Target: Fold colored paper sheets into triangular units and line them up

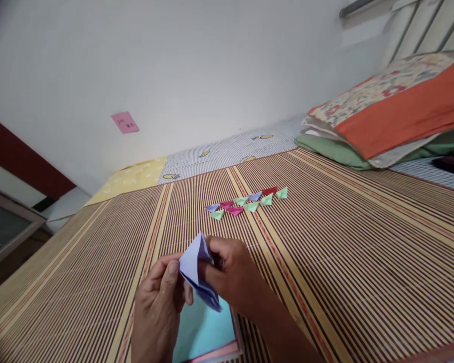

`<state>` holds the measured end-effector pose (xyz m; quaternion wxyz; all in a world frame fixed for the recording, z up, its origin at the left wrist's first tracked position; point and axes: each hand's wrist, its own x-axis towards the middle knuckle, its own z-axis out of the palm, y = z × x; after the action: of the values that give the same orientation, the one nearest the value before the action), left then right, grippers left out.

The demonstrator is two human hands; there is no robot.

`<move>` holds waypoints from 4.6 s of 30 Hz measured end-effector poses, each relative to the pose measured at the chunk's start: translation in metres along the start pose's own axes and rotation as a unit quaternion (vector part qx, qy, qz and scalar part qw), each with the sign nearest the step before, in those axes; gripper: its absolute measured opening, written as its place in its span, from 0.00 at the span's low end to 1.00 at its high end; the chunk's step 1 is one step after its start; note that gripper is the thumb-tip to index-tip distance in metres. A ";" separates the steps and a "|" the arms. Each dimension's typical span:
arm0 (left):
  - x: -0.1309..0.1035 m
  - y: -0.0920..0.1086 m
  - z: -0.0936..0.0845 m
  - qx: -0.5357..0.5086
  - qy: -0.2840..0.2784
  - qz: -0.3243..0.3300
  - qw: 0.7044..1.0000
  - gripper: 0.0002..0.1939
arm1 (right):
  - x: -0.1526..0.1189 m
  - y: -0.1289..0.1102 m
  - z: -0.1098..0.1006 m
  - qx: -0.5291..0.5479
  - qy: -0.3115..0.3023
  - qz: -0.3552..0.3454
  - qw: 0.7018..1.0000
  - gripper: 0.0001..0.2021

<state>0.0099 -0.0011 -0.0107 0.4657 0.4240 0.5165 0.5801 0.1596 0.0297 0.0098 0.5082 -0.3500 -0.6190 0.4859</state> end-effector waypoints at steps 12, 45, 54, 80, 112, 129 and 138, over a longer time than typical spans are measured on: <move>0.004 -0.003 0.000 -0.103 -0.009 -0.103 0.989 0.24 | 0.003 0.022 0.004 -0.301 0.034 -0.257 0.918 0.12; 0.011 -0.009 -0.001 -0.138 0.046 -0.045 0.988 0.13 | 0.004 0.024 0.005 -0.034 0.005 0.054 0.998 0.11; 0.011 -0.005 -0.008 -0.018 0.074 0.031 0.997 0.16 | 0.003 0.022 0.000 -0.027 -0.058 0.063 0.996 0.10; 0.004 -0.004 0.009 0.010 -0.138 -0.015 0.990 0.14 | 0.001 0.010 -0.010 0.068 0.025 0.074 0.995 0.13; 0.002 0.009 -0.020 0.172 -0.217 0.008 0.961 0.10 | -0.002 0.013 -0.018 -0.035 -0.087 0.073 0.993 0.07; 0.008 0.007 -0.023 0.088 -0.043 0.060 0.993 0.16 | 0.000 0.015 -0.001 -0.048 -0.050 0.021 0.997 0.15; 0.005 0.011 -0.040 0.072 -0.189 0.017 0.979 0.14 | 0.001 0.023 -0.006 0.008 -0.052 0.079 0.995 0.15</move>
<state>-0.0313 -0.0045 -0.0041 0.5132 0.5676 0.4517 0.4586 0.1634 0.0390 -0.0121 0.4380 -0.3679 -0.6107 0.5475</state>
